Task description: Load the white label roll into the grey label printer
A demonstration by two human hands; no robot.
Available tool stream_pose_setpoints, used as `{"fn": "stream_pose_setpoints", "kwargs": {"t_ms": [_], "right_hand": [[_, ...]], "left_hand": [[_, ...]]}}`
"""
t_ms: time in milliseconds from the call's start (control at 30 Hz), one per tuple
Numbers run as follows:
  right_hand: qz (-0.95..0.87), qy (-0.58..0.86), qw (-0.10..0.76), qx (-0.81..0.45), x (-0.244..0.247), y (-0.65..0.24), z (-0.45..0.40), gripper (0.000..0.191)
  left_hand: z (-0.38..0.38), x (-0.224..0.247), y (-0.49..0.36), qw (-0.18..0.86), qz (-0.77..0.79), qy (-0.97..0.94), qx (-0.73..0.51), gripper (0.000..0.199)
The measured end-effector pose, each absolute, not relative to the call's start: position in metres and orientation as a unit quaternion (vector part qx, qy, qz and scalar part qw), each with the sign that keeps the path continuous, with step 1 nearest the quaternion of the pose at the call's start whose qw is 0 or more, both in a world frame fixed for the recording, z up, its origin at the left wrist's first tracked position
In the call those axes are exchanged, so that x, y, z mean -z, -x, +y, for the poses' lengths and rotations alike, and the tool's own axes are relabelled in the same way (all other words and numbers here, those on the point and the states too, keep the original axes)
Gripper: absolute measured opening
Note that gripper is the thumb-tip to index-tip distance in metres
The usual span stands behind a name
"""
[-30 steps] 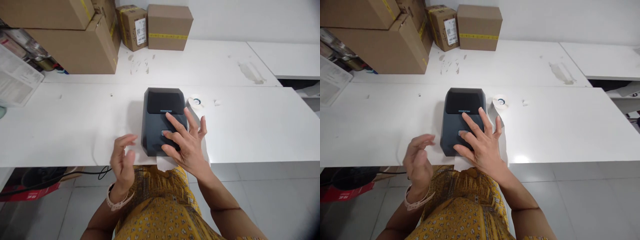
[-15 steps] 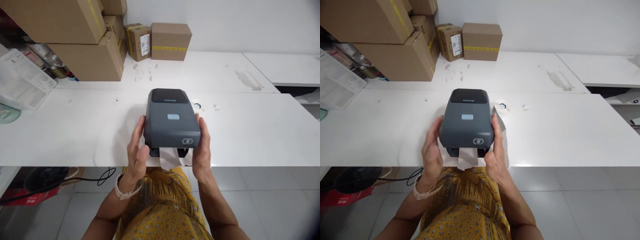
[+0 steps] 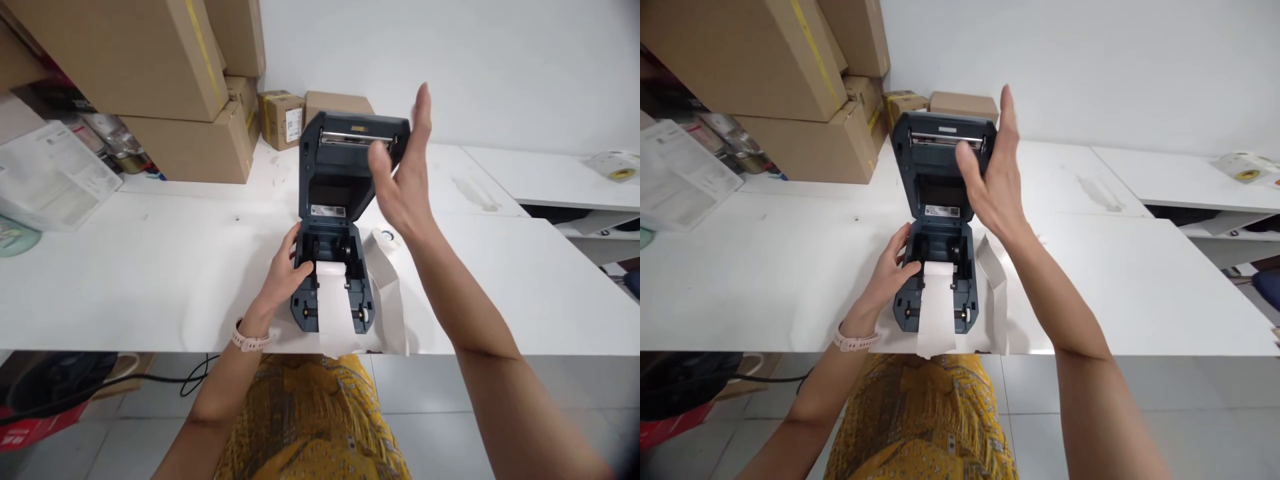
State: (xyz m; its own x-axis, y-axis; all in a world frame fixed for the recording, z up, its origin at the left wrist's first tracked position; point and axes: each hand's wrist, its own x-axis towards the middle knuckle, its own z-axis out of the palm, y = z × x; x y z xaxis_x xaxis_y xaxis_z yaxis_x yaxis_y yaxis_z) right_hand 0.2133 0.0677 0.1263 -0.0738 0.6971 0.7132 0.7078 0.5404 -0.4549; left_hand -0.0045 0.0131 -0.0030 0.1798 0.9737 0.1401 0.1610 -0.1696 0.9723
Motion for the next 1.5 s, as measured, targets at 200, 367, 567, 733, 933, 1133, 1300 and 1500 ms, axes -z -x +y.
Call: {"fn": "stream_pose_setpoints", "kwargs": {"t_ms": [200, 367, 567, 733, 933, 1133, 1300, 1500], "right_hand": [[-0.833, 0.439, 0.337, 0.000, -0.087, -0.201, 0.026, 0.034], [-0.909, 0.376, 0.093, -0.152, -0.059, -0.204, 0.028, 0.038], [-0.922, 0.319, 0.068, -0.211, -0.053, -0.205, 0.036, 0.037], [-0.910, 0.296, 0.091, -0.275, -0.065, -0.209, 0.040, 0.038], [-0.821, 0.225, 0.279, -0.445, -0.066, -0.284, 0.030, 0.047], [-0.590, 0.445, 0.550, -0.389, -0.003, -0.377, -0.004, 0.045], [-0.597, 0.514, 0.401, -0.468, 0.017, -0.398, 0.000, 0.039], [-0.619, 0.497, 0.397, -0.459, 0.018, -0.409, 0.012, 0.058]], "left_hand": [[0.013, 0.004, 0.006, 0.431, 0.492, -0.625, -0.426, 0.081], [0.011, 0.001, 0.009, 0.387, 0.537, -0.631, -0.405, 0.080], [0.012, -0.005, 0.017, 0.398, 0.520, -0.646, -0.392, 0.091], [0.014, -0.003, 0.024, 0.404, 0.495, -0.657, -0.399, 0.089], [0.014, -0.005, 0.025, 0.431, 0.485, -0.642, -0.408, 0.083], [0.014, -0.003, 0.025, 0.434, 0.490, -0.636, -0.409, 0.078], [0.014, 0.000, 0.025, 0.427, 0.498, -0.637, -0.404, 0.074], [0.015, -0.001, 0.024, 0.443, 0.496, -0.624, -0.411, 0.078]]}}
